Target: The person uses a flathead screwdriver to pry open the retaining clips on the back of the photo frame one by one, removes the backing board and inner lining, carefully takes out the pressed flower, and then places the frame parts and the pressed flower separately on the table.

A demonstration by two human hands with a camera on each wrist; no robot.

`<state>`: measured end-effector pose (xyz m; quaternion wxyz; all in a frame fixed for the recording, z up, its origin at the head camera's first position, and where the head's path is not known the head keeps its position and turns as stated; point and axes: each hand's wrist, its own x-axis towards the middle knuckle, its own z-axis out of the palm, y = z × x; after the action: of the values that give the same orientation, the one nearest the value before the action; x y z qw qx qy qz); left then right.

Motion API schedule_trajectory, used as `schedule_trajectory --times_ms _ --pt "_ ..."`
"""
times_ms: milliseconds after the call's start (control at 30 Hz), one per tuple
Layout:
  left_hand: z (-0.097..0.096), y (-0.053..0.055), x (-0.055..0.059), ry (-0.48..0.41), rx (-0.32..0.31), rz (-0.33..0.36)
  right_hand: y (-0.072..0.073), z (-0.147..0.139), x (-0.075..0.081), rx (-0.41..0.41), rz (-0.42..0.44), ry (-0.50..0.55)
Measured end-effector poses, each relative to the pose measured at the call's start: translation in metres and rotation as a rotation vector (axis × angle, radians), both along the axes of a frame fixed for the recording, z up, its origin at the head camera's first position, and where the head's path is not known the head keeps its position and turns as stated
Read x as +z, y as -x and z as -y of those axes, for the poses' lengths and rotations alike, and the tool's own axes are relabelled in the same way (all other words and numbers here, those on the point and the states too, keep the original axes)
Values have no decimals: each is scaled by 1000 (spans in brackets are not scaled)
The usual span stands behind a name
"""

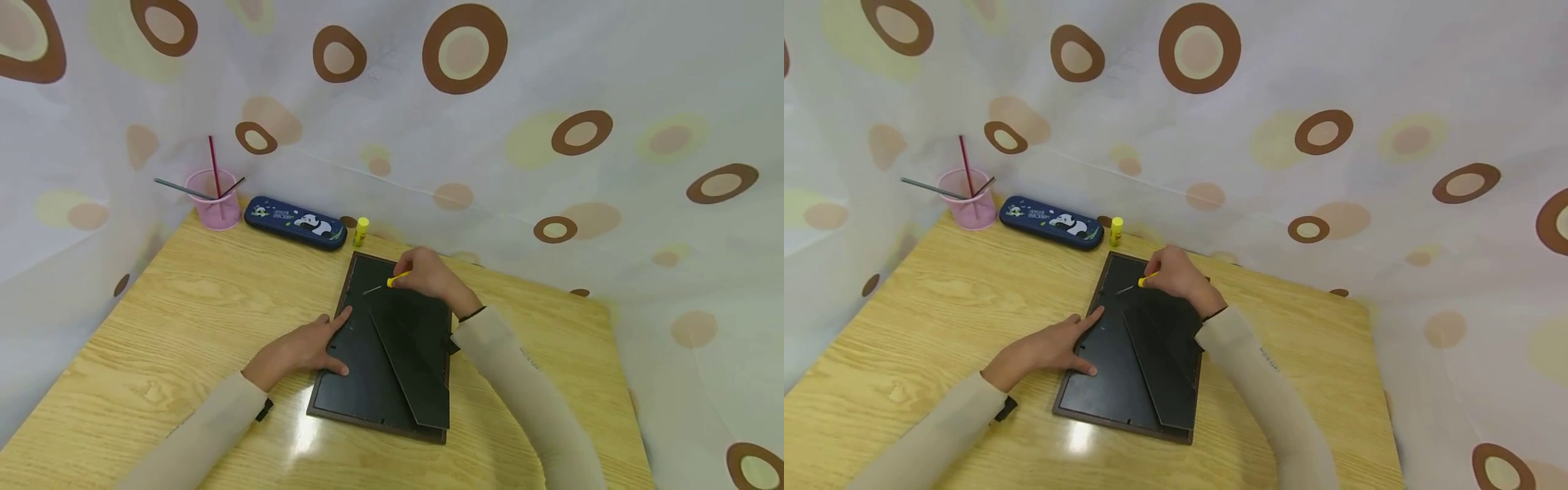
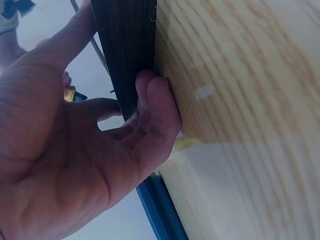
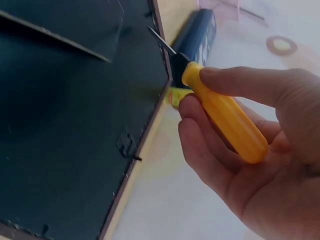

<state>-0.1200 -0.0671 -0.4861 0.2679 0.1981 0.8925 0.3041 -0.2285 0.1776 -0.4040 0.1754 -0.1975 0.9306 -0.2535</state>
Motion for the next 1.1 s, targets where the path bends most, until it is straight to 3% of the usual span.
schedule_trajectory --times_ms 133,467,833,1100 --pt "0 0 0 2 -2 1 -3 6 -9 0 -38 -3" --pt "1 2 -3 6 -2 1 -8 13 -25 -34 -7 25" --pt "2 4 -5 -3 -9 3 -13 12 -27 -76 9 79" --pt "2 4 -4 9 -5 11 -16 2 -32 -29 -2 122"
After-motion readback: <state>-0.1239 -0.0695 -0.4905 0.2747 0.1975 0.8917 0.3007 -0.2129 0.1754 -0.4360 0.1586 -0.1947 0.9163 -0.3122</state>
